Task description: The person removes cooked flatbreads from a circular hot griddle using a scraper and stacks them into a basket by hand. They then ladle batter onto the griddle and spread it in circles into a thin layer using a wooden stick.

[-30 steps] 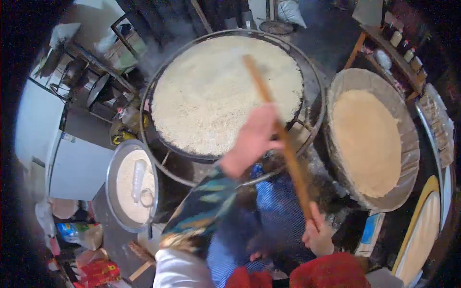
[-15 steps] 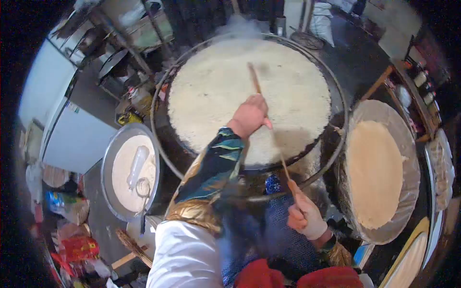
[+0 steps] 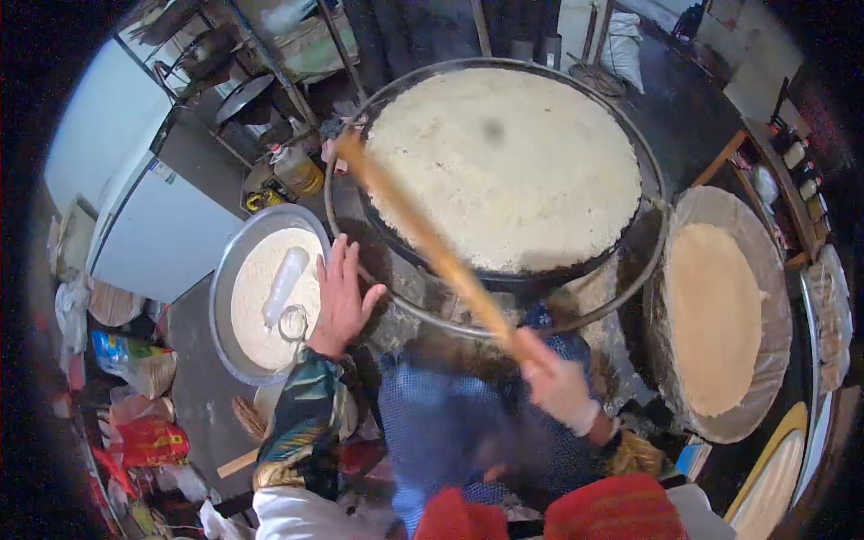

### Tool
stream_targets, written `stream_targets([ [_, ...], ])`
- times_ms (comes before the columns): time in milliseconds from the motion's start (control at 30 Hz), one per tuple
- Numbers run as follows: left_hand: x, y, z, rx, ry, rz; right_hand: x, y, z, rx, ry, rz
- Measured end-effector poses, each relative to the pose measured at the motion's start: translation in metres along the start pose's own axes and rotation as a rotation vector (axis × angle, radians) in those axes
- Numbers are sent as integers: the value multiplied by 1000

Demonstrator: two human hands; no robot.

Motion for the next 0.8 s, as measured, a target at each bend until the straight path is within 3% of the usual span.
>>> stream_targets([
  [33,-3,-4,-2,-12,8,2,-14,-4,14,45,-79,-91],
  [67,-5,-17,-17,70,203,-111,-19,-15,20,116,-98,-363],
  [133,-12,-27,-62,258,559,-238,-8,-21,4,43,-82,-244],
  [233,-20,-35,-77,190,350,-264,10,13,-29,-95,62,15],
  [267,-22,-46,-76,205,227,-327,6,21,-34,15,142,-101],
  [333,-24,-62,-87,224,453,-134,-8,12,-17,243,24,-82],
  [367,-26,-78,-86,207,422,-129,-21,6,1,278,-20,-213],
  [400,-28,-97,-85,183,389,-123,-28,-7,13,270,-143,-103],
  [467,-29,-138,-93,101,428,13,-30,-19,-1,340,-41,-331],
  [533,-48,-173,-120,-1,172,67,-18,-9,-32,132,116,-37],
  [600,-71,-201,-122,10,148,-19,-34,27,-48,287,306,-234],
  [667,-105,-226,-106,-230,174,-138,-50,15,-33,172,225,-75],
  [733,-107,-227,-51,-279,171,0,-83,-4,5,137,85,-154],
  [767,-104,-227,-36,-332,71,-22,-103,-19,22,83,-21,-104],
  [800,-87,-230,-29,-330,36,-50,-128,-28,35,135,-64,-205],
])
Point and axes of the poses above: each hand's wrist, its own x-axis towards the middle knuckle, its own z-axis out of the back of the hand, y = z × x, the point moved 6 cm from there along x, towards the middle knuckle, and after that the axes turned 8 degrees about y, right-handed, at the moved point
